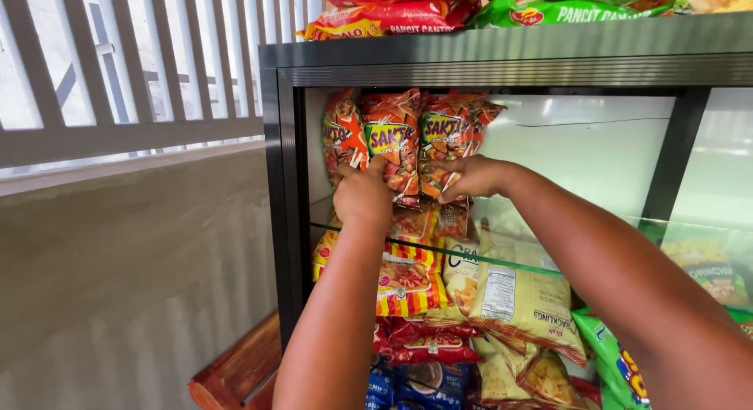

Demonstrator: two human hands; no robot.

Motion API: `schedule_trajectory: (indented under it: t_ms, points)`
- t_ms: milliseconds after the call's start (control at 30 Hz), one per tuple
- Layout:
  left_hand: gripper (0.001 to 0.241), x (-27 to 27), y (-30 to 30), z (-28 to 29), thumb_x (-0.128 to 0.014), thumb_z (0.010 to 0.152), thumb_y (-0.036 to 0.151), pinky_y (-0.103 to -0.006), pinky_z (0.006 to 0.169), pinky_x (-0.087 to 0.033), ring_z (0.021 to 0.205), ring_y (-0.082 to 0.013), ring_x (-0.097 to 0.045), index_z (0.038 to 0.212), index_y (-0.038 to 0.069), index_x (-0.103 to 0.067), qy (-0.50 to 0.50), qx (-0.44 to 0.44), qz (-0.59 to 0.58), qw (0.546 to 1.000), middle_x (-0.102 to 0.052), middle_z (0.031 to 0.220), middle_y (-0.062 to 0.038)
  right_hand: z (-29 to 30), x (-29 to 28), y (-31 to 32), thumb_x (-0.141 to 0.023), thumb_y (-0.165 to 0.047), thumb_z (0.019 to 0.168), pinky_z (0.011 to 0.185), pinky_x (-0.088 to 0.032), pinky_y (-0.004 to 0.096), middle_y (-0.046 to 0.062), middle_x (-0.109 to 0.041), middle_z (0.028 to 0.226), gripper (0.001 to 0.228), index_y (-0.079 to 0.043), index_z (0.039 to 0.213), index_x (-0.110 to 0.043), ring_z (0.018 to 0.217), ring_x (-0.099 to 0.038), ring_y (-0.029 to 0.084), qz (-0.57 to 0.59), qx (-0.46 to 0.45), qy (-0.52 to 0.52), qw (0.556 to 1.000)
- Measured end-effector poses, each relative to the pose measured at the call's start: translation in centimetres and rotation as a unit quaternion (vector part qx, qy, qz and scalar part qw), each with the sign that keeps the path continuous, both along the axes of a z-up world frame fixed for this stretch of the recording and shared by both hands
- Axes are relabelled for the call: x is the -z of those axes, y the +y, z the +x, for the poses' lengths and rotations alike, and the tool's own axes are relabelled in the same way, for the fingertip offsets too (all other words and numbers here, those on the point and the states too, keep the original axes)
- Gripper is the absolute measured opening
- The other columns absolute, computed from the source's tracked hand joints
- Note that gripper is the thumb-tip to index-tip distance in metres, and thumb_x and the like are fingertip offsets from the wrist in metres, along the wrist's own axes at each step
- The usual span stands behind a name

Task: Organizing and stocking snack bags on display shelves from a cardboard box.

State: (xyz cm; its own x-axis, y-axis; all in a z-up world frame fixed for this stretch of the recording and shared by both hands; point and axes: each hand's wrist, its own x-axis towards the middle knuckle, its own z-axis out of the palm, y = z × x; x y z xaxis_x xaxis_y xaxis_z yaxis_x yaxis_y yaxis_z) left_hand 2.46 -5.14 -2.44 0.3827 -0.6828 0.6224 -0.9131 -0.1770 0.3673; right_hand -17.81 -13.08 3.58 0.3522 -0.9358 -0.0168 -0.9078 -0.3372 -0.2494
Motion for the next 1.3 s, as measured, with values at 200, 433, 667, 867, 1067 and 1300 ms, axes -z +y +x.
schedule_trajectory:
  t_ms: [200,433,667,867,1067,1300]
  points:
    - [0.038,0.0,1.9,0.1,-0.052,0.097,0.016,-0.0498,0.078,-0.059,0.098,-0.0435,-0.070,0.128,0.036,-0.061,0.022,0.037,-0.051,0.998,-0.055,0.127,-0.024,-0.3,1.6,-1.8,-0.084,-0.041,0.067,0.111,-0.044,0.034,0.013,-0.059,0.147,0.091,-0.028,0.151,-0.053,0.134,-0.059,0.027,-0.149,-0.107,-0.070,0.981]
    - [0.035,-0.7,8.0,-1.4,-0.053,0.094,0.014,-0.0519,0.076,-0.058,0.093,-0.0458,-0.070,0.122,0.031,-0.065,-0.025,0.074,-0.065,0.995,-0.061,0.121,-0.022,-2.2,1.6,3.8,-0.080,-0.042,0.067,0.099,-0.051,0.034,0.007,-0.075,0.127,0.069,-0.026,0.134,-0.069,0.110,-0.073,0.022,-0.172,-0.083,-0.172,0.966]
    - [0.033,-1.8,17.6,-3.3,-0.056,0.091,0.013,-0.0488,0.065,-0.059,0.079,-0.0419,-0.073,0.120,0.023,-0.065,-0.165,0.087,-0.056,0.981,-0.063,0.113,-0.019,-5.9,1.2,15.8,-0.077,-0.059,0.073,0.089,-0.055,0.035,0.009,-0.081,0.092,0.058,-0.031,0.124,-0.076,0.088,-0.076,0.024,-0.234,-0.064,-0.138,0.960]
    - [0.013,-0.2,24.4,-4.2,-0.060,0.088,0.011,-0.0438,0.064,-0.059,0.078,-0.0338,-0.073,0.100,0.008,-0.065,-0.244,0.107,-0.065,0.962,-0.065,0.107,-0.012,-9.2,2.5,23.9,-0.077,-0.053,0.077,0.082,-0.055,0.038,0.014,-0.076,0.090,0.049,-0.033,0.122,-0.077,0.079,-0.073,0.028,-0.234,-0.074,-0.187,0.951]
    - [0.013,3.1,35.6,-5.8,-0.063,0.083,0.006,-0.0451,0.069,-0.056,0.078,-0.0351,-0.069,0.096,0.005,-0.064,-0.212,0.155,-0.110,0.959,-0.064,0.103,-0.013,-11.1,4.9,33.6,-0.081,-0.041,0.083,0.079,-0.053,0.041,0.020,-0.060,0.099,0.040,-0.028,0.121,-0.079,0.085,-0.066,0.033,-0.278,-0.137,-0.229,0.923]
    - [0.010,12.5,45.7,-6.3,-0.067,0.088,0.010,-0.0478,0.071,-0.053,0.081,-0.0367,-0.067,0.097,0.005,-0.064,-0.092,0.203,-0.070,0.972,-0.062,0.098,-0.013,-11.5,13.5,44.6,-0.080,-0.036,0.088,0.075,-0.052,0.042,0.020,-0.060,0.101,0.037,-0.024,0.123,-0.079,0.087,-0.065,0.034,-0.262,-0.182,-0.211,0.924]
